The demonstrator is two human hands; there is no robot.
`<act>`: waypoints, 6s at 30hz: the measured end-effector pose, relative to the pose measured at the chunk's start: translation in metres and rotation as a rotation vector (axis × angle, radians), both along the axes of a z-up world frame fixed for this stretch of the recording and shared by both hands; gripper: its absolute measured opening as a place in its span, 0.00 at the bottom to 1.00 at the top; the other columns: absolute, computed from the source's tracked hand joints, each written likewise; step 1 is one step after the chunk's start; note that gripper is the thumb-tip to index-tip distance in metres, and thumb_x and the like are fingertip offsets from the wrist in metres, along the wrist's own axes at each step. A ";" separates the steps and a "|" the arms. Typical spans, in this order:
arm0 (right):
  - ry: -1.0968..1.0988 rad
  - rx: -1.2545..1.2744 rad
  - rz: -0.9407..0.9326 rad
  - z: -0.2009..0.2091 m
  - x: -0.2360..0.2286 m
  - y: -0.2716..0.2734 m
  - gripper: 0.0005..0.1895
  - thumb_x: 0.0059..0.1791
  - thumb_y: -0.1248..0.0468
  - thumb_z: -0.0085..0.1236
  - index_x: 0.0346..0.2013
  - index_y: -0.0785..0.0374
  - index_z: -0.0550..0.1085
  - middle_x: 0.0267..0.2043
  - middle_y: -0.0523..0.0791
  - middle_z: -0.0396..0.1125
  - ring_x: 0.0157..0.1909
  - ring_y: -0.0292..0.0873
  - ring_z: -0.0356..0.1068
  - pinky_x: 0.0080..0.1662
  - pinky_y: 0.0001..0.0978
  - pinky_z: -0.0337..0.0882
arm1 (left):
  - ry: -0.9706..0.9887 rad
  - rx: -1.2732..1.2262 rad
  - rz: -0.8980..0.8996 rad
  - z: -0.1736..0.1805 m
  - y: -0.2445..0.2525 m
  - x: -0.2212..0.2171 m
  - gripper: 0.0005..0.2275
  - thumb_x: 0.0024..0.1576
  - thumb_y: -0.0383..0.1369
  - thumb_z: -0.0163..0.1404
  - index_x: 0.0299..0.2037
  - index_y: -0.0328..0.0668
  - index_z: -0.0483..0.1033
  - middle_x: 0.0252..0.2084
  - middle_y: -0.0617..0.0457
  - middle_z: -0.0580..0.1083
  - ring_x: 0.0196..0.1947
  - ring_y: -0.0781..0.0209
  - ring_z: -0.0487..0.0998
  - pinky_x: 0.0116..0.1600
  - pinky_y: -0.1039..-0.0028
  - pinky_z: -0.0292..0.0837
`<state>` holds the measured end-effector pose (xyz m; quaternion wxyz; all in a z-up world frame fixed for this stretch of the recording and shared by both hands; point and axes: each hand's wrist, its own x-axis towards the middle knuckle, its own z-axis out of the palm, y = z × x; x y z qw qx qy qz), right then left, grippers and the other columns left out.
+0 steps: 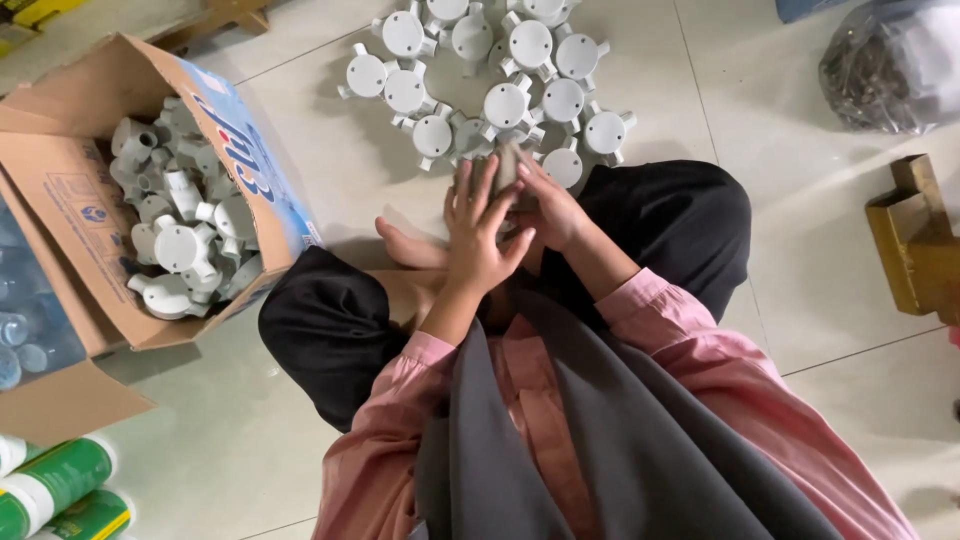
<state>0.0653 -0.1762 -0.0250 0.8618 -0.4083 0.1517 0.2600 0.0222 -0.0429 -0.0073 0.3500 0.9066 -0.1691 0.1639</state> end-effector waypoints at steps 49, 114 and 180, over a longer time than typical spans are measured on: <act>-0.925 -0.701 0.205 -0.030 -0.060 0.037 0.35 0.54 0.56 0.60 0.75 0.50 0.59 0.67 0.62 0.49 0.75 0.67 0.45 0.71 0.66 0.44 | 0.993 -1.860 0.200 -0.049 0.050 -0.014 0.24 0.65 0.48 0.48 0.67 0.44 0.65 0.65 0.39 0.69 0.56 0.50 0.75 0.50 0.68 0.79; -1.172 -0.981 -0.133 -0.004 0.025 0.010 0.13 0.45 0.74 0.52 0.42 0.62 0.78 0.49 0.56 0.66 0.52 0.69 0.71 0.49 0.57 0.72 | -0.023 -0.182 0.073 -0.037 0.060 -0.015 0.32 0.44 0.19 0.59 0.63 0.37 0.69 0.57 0.41 0.72 0.58 0.43 0.74 0.65 0.59 0.69; -0.556 -0.180 0.022 -0.027 -0.026 0.032 0.16 0.44 0.65 0.50 0.41 0.72 0.75 0.36 0.51 0.68 0.38 0.40 0.67 0.41 0.33 0.64 | 0.798 -1.812 -0.013 -0.046 0.073 -0.019 0.09 0.63 0.42 0.50 0.44 0.49 0.70 0.17 0.48 0.68 0.07 0.57 0.65 0.08 0.74 0.54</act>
